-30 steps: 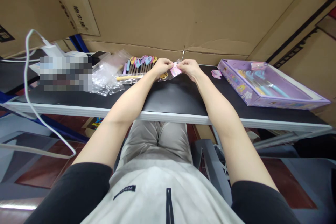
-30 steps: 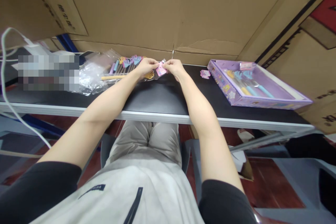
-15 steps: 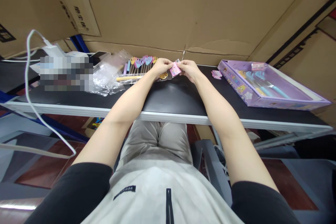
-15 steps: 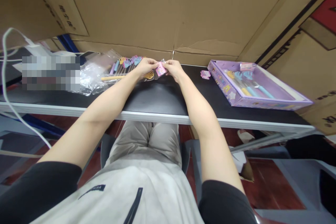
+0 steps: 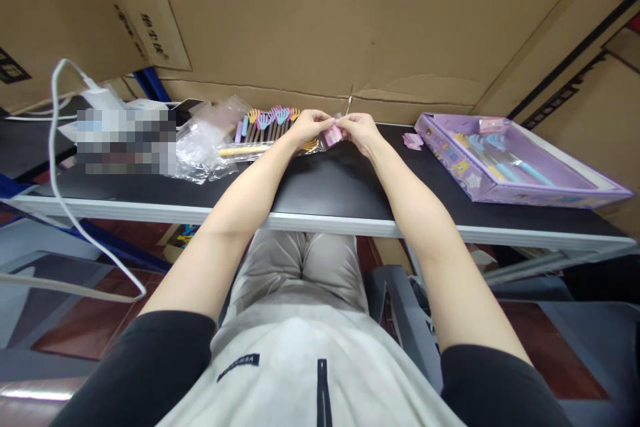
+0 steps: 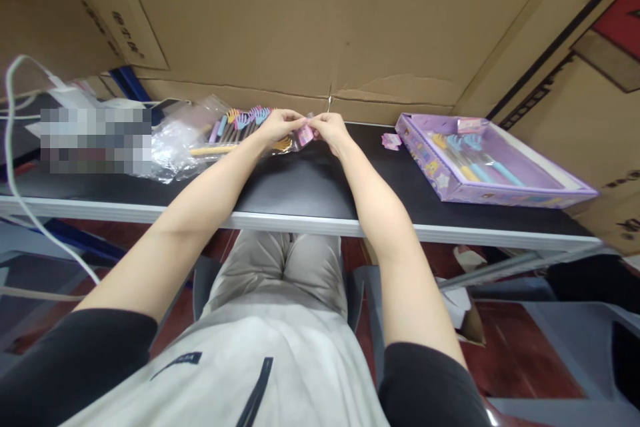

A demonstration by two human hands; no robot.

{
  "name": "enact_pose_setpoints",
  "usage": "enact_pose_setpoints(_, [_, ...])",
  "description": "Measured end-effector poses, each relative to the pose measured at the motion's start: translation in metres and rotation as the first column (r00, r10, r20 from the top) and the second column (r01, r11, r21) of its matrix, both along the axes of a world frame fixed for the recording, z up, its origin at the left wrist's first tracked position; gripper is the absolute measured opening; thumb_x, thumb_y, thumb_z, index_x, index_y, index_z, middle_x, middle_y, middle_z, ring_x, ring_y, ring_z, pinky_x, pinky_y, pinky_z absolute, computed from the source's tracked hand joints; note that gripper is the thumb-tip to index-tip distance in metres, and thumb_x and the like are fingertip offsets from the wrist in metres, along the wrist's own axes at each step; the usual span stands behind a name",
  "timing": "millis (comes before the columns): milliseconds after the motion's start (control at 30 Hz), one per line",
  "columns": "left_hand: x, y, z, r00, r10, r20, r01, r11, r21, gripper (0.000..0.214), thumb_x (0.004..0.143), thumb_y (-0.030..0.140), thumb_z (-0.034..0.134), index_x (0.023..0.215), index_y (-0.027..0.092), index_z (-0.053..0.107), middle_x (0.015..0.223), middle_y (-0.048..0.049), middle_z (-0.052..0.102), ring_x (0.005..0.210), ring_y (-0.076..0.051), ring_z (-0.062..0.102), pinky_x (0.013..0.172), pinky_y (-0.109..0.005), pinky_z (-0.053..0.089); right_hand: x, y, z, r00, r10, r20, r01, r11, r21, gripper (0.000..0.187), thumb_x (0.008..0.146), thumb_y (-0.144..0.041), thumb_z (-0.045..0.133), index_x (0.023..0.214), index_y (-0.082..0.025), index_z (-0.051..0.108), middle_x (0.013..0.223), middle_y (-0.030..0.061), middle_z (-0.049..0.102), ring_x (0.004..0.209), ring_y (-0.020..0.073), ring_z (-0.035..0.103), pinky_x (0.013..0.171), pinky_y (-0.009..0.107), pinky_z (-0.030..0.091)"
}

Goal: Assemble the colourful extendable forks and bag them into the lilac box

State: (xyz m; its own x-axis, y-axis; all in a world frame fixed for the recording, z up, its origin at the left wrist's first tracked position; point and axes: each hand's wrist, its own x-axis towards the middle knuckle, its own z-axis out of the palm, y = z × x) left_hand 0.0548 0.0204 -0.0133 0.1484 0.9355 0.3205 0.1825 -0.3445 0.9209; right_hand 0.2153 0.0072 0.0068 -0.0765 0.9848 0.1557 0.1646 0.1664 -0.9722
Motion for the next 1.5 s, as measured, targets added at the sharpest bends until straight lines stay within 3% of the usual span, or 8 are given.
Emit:
enact_pose_setpoints(133, [-0.003,0.000,-0.004,0.981,-0.069,-0.181,0.082,0.994,0.069,0.048,0.069,0.032,0.092,0.108,0.013,0.071,0.113,-0.0120,0.078,0.113,-0.029,0.070,0.105,-0.040,0.050,0.003,0.005,-0.001,0.999,-0.050,0.002,0.050,0.999,-0.005,0.032,0.085,-0.008,0.075,0.062,-0.019,0.056,0.053,-0.0026,0.051,0.052,0.0100,0.048,0.062,0.023,0.050])
enact_pose_setpoints(233, [-0.003,0.001,-0.010,0.943,-0.063,-0.326,0.109,0.986,0.125,0.065,0.057,0.032,0.097,0.113,0.014,0.069,0.122,-0.0138,0.075,0.121,-0.035,0.067,0.111,-0.043,0.046,0.004,0.006,-0.001,0.999,-0.052,0.001,0.052,0.998,-0.024,0.034,0.085,-0.009,0.077,0.063,-0.019,0.054,0.054,-0.0029,0.052,0.051,0.0094,0.047,0.062,0.023,0.049])
enact_pose_setpoints(400, [0.002,0.003,-0.016,0.900,0.027,-0.435,0.065,0.979,0.195,0.050,0.062,0.024,0.089,0.105,0.016,0.065,0.114,-0.0137,0.072,0.117,-0.038,0.067,0.109,-0.045,0.046,0.004,0.004,0.000,0.999,-0.030,-0.040,0.027,0.996,-0.080,0.031,0.089,-0.010,0.075,0.067,-0.018,0.055,0.056,-0.0023,0.055,0.052,0.0083,0.050,0.058,0.020,0.046])
enact_pose_setpoints(667, [0.007,0.001,-0.017,0.903,0.037,-0.428,0.059,0.977,0.207,0.040,0.060,0.016,0.081,0.090,0.022,0.055,0.096,-0.0069,0.068,0.103,-0.034,0.067,0.103,-0.044,0.049,0.008,-0.002,0.003,1.000,0.023,-0.020,-0.026,0.990,-0.139,0.025,0.090,-0.009,0.073,0.070,-0.016,0.060,0.059,0.0009,0.062,0.054,0.0100,0.055,0.062,0.022,0.050])
enact_pose_setpoints(800, [0.007,0.003,-0.019,0.895,0.026,-0.445,0.082,0.971,0.223,0.039,0.063,0.018,0.081,0.092,0.021,0.055,0.098,-0.0081,0.069,0.103,-0.033,0.068,0.101,-0.043,0.050,0.008,-0.004,0.003,1.000,0.016,-0.026,-0.020,0.992,-0.126,0.026,0.088,-0.004,0.074,0.067,-0.015,0.061,0.058,0.0001,0.061,0.052,0.0089,0.055,0.059,0.021,0.049])
enact_pose_setpoints(967, [0.006,0.007,-0.021,0.832,0.060,-0.552,0.098,0.962,0.253,0.038,0.069,0.025,0.079,0.100,0.019,0.058,0.106,-0.0095,0.071,0.101,-0.031,0.068,0.097,-0.043,0.053,0.007,-0.002,0.004,1.000,0.005,-0.019,-0.006,0.996,-0.084,0.034,0.084,0.001,0.074,0.060,-0.015,0.058,0.046,-0.0046,0.049,0.045,0.0062,0.045,0.053,0.018,0.044])
enact_pose_setpoints(1167, [0.004,0.007,-0.020,0.790,0.106,-0.603,0.093,0.953,0.289,0.037,0.074,0.028,0.076,0.106,0.017,0.059,0.110,-0.0112,0.072,0.100,-0.030,0.069,0.092,-0.041,0.054,0.004,-0.005,0.007,0.998,-0.050,-0.023,0.048,0.996,-0.074,0.039,0.091,0.003,0.065,0.059,-0.016,0.056,0.044,-0.0037,0.048,0.044,0.0070,0.044,0.051,0.018,0.042])
enact_pose_setpoints(1500, [0.002,0.012,-0.023,0.796,0.129,-0.591,0.086,0.943,0.322,0.037,0.074,0.029,0.076,0.104,0.019,0.058,0.104,-0.0085,0.072,0.095,-0.028,0.068,0.088,-0.039,0.053,0.008,-0.006,0.006,0.995,0.076,-0.071,-0.088,0.979,-0.184,0.028,0.100,-0.005,0.061,0.073,-0.013,0.064,0.059,0.0008,0.063,0.050,0.0092,0.055,0.054,0.021,0.046])
